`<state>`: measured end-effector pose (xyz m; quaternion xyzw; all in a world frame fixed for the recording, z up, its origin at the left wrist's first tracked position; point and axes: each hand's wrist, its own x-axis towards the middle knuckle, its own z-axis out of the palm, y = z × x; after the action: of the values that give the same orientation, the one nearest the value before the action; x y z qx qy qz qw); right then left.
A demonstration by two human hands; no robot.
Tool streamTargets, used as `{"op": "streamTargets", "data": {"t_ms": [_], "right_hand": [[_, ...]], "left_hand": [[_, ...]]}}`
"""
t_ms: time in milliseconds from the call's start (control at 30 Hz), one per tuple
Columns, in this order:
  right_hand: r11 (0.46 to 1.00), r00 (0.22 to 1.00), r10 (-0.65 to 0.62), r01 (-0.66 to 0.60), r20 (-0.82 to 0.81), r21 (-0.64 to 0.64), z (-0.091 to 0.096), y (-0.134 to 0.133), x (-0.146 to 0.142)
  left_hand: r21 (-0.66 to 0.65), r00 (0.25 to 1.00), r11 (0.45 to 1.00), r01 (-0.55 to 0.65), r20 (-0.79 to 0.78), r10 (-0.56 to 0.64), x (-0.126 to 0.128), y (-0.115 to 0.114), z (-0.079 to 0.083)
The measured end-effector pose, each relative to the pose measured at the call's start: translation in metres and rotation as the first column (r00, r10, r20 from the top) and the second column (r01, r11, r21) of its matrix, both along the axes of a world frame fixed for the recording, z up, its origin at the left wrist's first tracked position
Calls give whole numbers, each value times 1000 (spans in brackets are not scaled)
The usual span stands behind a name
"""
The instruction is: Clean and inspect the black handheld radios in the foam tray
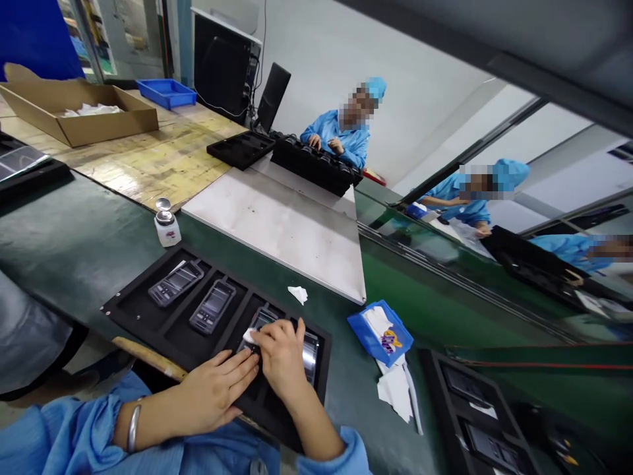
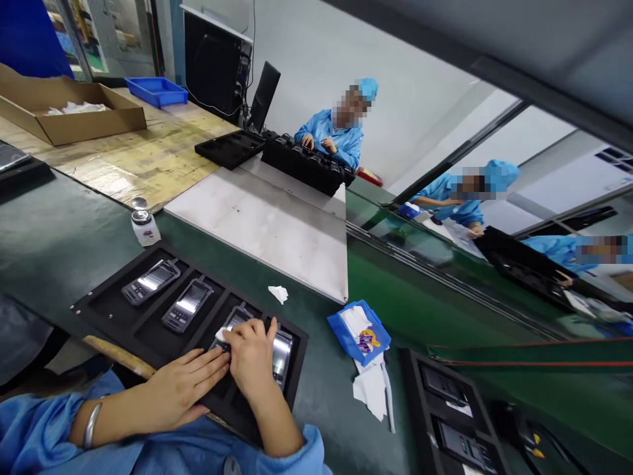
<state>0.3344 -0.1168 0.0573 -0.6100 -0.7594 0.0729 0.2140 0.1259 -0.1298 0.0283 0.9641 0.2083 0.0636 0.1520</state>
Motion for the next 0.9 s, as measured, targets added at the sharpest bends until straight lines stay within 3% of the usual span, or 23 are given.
{"op": "streamTargets", "data": {"t_ms": [100, 267, 433, 600, 733, 900], "right_hand": [[994, 994, -104, 103, 19, 32, 0, 11, 3], [1000, 1000, 19, -19, -22, 13, -4, 4, 3], [995, 996, -88, 87, 17, 45, -3, 2, 11], [1000, 1000, -11, 11, -24, 6, -2, -10, 13], [993, 993, -118, 118, 16, 22, 1, 3, 17], [999, 998, -28, 27, 55, 29, 0, 18, 1]], "left_hand": [[-2, 1000, 1000, -4, 2, 4, 0, 1, -1], [-52, 1000, 998, -27, -5, 27, -1, 1, -4], [-65, 999, 997, -38, -12, 37, -2, 1, -3], [-71, 1000, 997, -22, 0, 22, -2, 3, -3], [-63, 999, 998, -27, -19, 26, -2, 3, -3], [-82, 999, 996, -22, -50, 18, -1, 3, 4]]}}
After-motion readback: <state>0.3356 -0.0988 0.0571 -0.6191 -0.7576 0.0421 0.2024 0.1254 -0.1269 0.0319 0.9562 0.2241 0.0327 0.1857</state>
